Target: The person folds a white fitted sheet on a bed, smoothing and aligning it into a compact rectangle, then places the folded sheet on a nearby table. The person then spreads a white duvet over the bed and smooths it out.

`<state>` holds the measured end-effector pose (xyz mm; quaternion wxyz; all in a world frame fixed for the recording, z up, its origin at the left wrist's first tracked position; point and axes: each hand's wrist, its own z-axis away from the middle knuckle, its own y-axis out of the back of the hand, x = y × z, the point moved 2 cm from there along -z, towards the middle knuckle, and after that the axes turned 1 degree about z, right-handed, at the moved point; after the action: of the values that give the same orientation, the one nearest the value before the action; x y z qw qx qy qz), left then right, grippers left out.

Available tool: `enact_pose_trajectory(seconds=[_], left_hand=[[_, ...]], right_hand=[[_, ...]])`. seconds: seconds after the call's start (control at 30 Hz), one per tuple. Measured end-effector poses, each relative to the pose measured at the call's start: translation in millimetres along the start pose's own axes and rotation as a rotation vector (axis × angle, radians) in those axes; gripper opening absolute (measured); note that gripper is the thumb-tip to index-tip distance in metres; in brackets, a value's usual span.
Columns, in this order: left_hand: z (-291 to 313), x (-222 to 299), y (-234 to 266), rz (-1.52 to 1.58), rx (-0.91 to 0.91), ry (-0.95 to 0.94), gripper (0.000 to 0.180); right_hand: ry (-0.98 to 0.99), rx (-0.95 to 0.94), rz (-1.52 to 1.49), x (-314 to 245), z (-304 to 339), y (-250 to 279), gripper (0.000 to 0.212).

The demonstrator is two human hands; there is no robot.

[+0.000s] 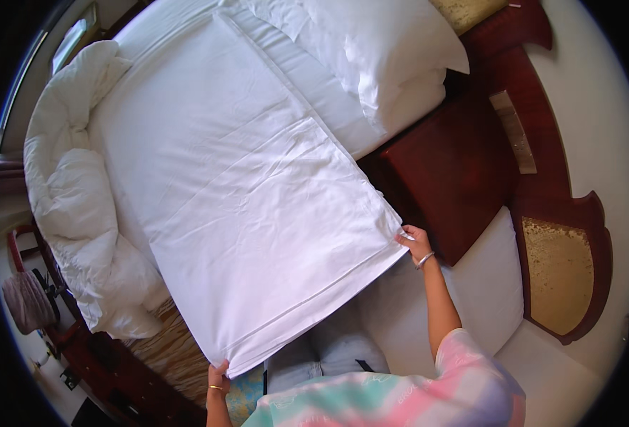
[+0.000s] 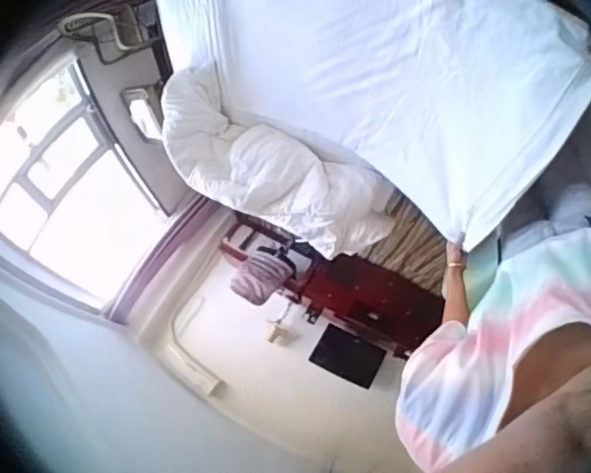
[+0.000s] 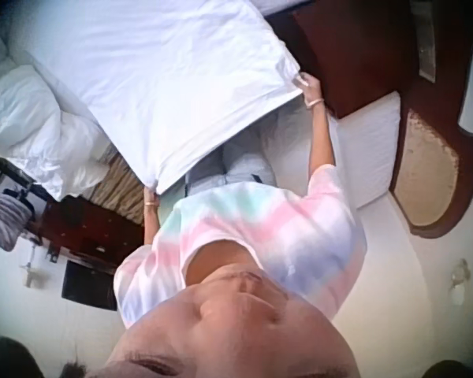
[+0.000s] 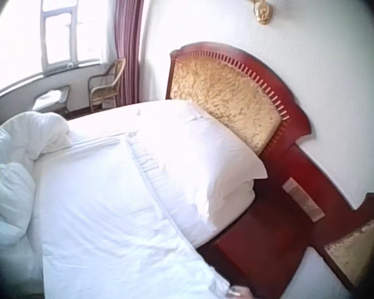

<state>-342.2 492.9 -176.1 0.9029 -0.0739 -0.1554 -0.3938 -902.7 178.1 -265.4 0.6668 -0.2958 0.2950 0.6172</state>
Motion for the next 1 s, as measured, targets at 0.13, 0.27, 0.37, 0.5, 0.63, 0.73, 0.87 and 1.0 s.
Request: enact_pose_trajectory(seconds=[0.13, 0.27, 0.37, 0.5, 0.63, 0.73, 0.87, 1.0], left_hand=[[12.3, 8.4, 15.7, 0.068, -0.024, -0.100, 0.031], [35.9, 15.3, 6.7, 0.081, 0.006, -0.195, 0.028], [18.5, 11.1, 13.9, 0.090, 0.009, -0.225, 0.027], [16.1, 14.2, -3.8, 0.103, -0.024, -0.261, 0.026], [12.8, 16.1, 4.7, 0.095, 0.044, -0.278, 0.028], [17.5, 40.0, 5.5, 0.107, 0.043, -0.297, 0.029], [9.7, 86.2, 12.6, 0.173, 0.120, -0.532, 0.047], [3.1, 194.2, -12.4, 0.342, -0.162, -0.548, 0.049]], right_hand=[[0.132, -0.029, 0.313, -65.6, 31.9, -8.9, 0.016], [0.258, -0.001, 0.625, -116.9, 62.3, -34.3, 0.016], [0.485, 0.034, 0.755, -154.7, 93.7, -72.8, 0.021], [0.591, 0.006, 0.769, -155.3, 106.9, -92.1, 0.023], [0.556, 0.040, 0.749, -148.9, 102.8, -94.1, 0.023], [0.468, 0.105, 0.717, -140.9, 81.6, -73.3, 0.024], [0.136, -0.026, 0.254, -152.7, 47.4, -66.3, 0.044], [0.076, -0.153, 0.105, -220.4, 12.9, -117.1, 0.043]])
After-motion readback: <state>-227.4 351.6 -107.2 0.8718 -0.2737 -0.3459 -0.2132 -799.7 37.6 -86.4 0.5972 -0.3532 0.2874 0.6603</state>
